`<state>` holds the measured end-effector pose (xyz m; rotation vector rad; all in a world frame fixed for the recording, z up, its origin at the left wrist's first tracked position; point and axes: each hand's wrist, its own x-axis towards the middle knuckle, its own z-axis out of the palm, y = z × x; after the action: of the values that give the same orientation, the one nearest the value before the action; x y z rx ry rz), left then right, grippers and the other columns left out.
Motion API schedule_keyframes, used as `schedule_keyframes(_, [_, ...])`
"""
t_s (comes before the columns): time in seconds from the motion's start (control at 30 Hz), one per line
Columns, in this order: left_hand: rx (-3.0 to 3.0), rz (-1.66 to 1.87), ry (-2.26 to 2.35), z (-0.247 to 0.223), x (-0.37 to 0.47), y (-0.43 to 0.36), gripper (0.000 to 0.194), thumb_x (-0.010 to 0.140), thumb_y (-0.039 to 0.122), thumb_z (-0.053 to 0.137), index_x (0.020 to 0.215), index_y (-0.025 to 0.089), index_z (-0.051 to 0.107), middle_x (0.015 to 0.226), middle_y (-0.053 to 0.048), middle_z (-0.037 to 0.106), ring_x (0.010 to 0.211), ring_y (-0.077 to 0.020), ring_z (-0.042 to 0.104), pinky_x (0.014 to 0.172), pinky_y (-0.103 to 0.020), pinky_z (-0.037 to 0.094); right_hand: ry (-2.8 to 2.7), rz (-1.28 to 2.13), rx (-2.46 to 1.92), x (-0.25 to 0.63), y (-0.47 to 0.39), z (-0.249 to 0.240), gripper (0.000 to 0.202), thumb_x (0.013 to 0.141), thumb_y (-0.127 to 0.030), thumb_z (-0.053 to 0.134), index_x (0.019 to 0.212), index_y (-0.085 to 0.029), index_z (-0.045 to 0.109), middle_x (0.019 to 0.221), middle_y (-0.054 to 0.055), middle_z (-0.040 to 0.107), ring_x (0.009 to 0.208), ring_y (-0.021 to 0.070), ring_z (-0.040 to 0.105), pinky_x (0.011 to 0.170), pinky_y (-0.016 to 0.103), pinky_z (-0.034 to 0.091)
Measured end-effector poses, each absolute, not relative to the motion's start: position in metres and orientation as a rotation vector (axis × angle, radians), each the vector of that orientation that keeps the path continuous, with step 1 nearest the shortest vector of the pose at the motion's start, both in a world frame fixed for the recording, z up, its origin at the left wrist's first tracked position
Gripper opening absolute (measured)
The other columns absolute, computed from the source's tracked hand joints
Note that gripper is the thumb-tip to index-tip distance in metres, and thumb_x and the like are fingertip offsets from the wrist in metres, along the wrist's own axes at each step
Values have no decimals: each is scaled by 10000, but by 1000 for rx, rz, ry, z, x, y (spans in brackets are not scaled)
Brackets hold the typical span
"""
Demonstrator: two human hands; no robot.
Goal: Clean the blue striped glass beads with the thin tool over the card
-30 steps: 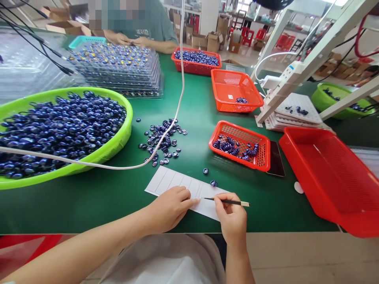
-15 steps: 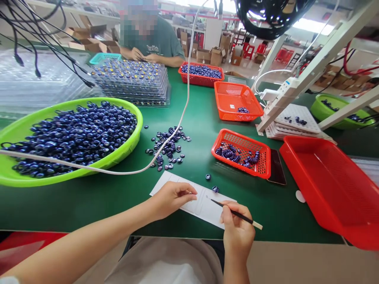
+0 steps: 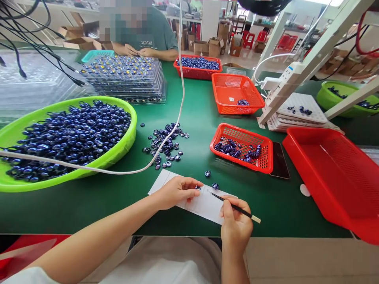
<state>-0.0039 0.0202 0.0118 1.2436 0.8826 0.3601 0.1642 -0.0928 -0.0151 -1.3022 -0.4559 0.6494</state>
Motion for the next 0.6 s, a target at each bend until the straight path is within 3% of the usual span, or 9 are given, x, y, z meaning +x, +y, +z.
schedule_keyframes(0.33, [1396, 503, 897, 3, -1, 9, 342, 698, 345, 799, 956, 141, 704, 713, 14, 610, 644, -115, 534, 609, -230, 431, -546, 599, -1327, 163, -95, -17, 222, 755, -288, 806, 828, -174, 630, 854, 61, 738, 491, 70, 544, 494, 236, 460])
schedule_keyframes(0.6, [1653, 546, 853, 5, -2, 7, 288, 854, 266, 627, 1098, 146, 720, 812, -37, 666, 681, -128, 567, 637, -236, 459, -554, 586, -1373, 162, -97, -18, 215, 769, -283, 792, 842, -179, 619, 883, 62, 732, 503, 75, 544, 500, 248, 466])
